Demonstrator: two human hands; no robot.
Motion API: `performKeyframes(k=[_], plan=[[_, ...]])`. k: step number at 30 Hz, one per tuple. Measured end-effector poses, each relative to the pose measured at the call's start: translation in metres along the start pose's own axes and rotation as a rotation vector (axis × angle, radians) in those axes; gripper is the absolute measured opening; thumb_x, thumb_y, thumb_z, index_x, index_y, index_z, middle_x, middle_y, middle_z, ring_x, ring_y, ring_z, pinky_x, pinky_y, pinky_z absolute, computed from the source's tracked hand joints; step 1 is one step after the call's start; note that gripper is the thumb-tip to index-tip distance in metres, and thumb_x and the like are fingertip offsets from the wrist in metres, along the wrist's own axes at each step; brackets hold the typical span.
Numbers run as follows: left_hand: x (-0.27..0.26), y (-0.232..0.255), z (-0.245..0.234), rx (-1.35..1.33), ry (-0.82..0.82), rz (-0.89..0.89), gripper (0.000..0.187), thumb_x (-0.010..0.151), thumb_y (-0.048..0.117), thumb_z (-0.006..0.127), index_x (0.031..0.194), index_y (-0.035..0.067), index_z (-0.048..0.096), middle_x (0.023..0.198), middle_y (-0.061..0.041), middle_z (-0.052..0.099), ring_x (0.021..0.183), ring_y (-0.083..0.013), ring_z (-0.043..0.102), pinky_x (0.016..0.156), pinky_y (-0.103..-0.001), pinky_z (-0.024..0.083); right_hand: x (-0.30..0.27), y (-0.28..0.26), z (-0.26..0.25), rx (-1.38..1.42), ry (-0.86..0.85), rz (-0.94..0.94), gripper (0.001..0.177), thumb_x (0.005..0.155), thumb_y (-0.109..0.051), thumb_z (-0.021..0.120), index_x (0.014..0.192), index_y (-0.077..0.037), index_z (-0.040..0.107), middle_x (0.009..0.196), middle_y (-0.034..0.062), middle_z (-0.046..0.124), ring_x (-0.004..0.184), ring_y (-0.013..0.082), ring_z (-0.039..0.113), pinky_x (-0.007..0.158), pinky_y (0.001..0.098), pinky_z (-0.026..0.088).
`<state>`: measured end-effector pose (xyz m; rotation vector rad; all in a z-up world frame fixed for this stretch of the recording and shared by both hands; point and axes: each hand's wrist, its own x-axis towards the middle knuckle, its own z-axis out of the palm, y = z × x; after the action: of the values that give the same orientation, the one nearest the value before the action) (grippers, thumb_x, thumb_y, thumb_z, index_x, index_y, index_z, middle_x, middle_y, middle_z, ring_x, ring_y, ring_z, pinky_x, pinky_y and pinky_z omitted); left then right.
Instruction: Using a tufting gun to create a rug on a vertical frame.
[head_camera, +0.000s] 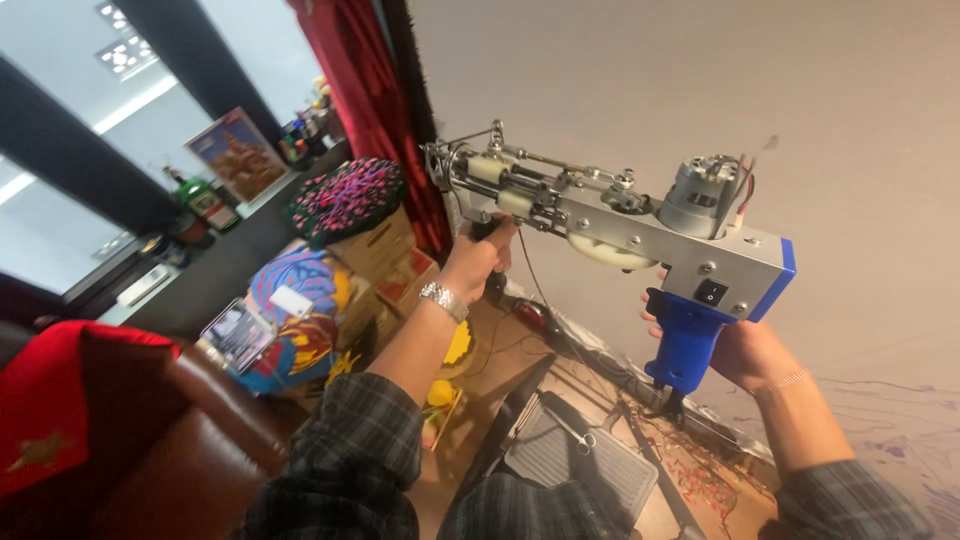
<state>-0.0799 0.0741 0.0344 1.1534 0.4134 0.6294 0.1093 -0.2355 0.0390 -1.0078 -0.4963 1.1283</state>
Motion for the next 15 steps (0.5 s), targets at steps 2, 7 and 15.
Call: performKeyframes(k=[2, 7, 15], plan=[[-0.01, 0.01, -0.008, -0.053, 0.013, 0.028, 0.012, 0.092, 0.011, 0.068, 0.092, 0.013, 0.057, 0.054, 0.004, 0.044, 0.045, -0.011, 0.04, 0.047, -0.03, 0.035, 0.023, 0.003, 0.022, -0.321, -0.043, 0.023, 0.084, 0.084, -0.054, 0.064, 0.147, -0.004, 0.043, 0.14, 0.0208, 0.059, 0.126, 0.0307, 0.062, 0.11, 0.0507, 0.046], [-0.03, 0.012, -0.027, -0.054, -0.078, -0.006, 0.024, 0.096, 0.014, 0.066, 0.079, 0.012, 0.049, 0.054, 0.002, 0.04, 0.047, -0.0128, 0.04, 0.05, -0.032, 0.037, 0.087, 0.045, 0.062, -0.851, -0.093, -0.112, 0.063, 0.099, -0.042, 0.065, 0.145, 0.0, 0.06, 0.117, 0.0221, 0.06, 0.098, 0.0217, 0.058, 0.107, 0.0391, 0.047], [-0.041, 0.007, -0.054, -0.19, -0.085, -0.051, 0.031, 0.097, 0.016, 0.067, 0.073, 0.011, 0.048, 0.053, 0.002, 0.039, 0.047, -0.0143, 0.04, 0.051, -0.034, 0.037, 0.075, 0.069, 0.129, -0.6, -0.354, 0.04, 0.044, 0.094, -0.039, 0.061, 0.128, -0.013, 0.065, 0.092, 0.0046, 0.072, 0.077, 0.0072, 0.058, 0.068, 0.0247, 0.044]])
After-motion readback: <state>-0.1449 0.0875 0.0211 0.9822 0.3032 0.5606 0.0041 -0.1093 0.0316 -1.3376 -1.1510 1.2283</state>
